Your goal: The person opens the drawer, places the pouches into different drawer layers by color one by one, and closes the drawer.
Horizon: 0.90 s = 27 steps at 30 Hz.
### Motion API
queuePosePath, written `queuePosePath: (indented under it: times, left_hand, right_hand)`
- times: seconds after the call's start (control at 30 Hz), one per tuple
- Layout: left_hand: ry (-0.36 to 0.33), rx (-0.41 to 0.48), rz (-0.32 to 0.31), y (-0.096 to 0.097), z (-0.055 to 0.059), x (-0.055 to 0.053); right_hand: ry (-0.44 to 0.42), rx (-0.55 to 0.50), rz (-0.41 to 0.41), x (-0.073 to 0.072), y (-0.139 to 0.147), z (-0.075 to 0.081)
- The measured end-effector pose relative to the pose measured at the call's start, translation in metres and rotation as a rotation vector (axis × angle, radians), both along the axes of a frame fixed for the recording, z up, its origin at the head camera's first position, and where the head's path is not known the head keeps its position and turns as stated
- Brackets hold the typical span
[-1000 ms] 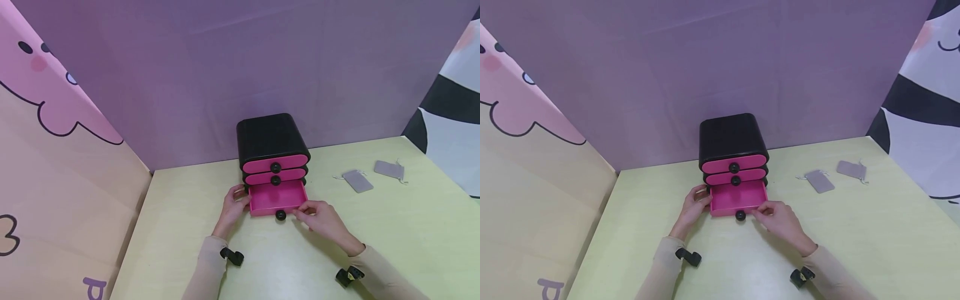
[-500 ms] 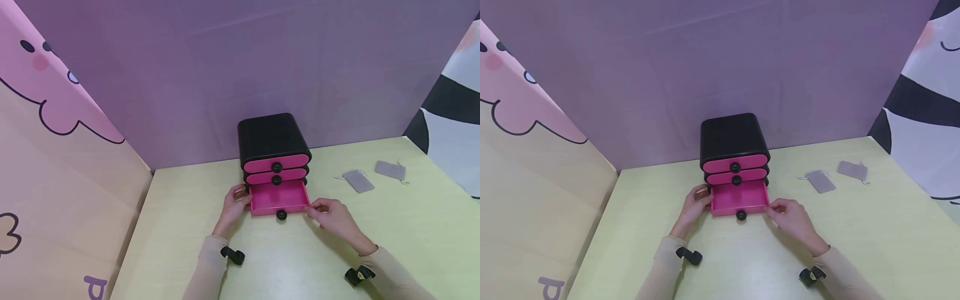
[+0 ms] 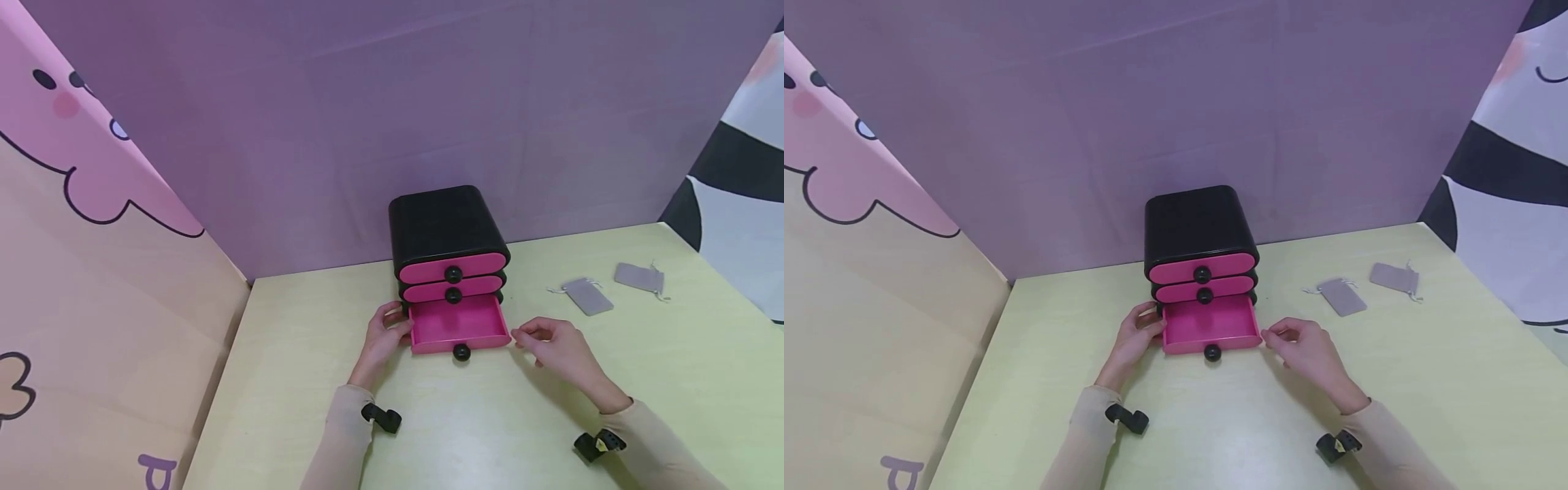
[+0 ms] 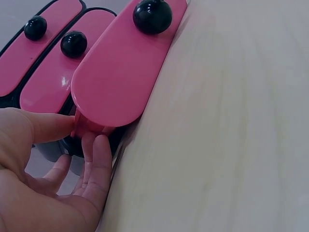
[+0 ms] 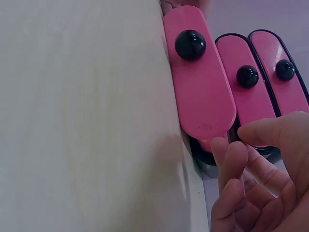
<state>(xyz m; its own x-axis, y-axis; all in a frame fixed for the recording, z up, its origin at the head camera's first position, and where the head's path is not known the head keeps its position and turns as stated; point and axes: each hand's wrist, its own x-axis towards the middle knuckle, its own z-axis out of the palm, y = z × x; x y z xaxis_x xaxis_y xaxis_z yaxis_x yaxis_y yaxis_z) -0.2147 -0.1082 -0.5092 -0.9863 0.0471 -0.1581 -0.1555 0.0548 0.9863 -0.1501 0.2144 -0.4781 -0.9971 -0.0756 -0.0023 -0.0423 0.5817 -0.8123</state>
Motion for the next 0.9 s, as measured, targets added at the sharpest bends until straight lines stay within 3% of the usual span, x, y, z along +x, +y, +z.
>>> queuePosePath:
  times: [0.9]
  left_hand:
    - [0.007, 0.024, -0.003, 0.001, 0.001, 0.001]
  right_hand:
    - [0.001, 0.068, -0.035, -0.011, 0.026, 0.009]
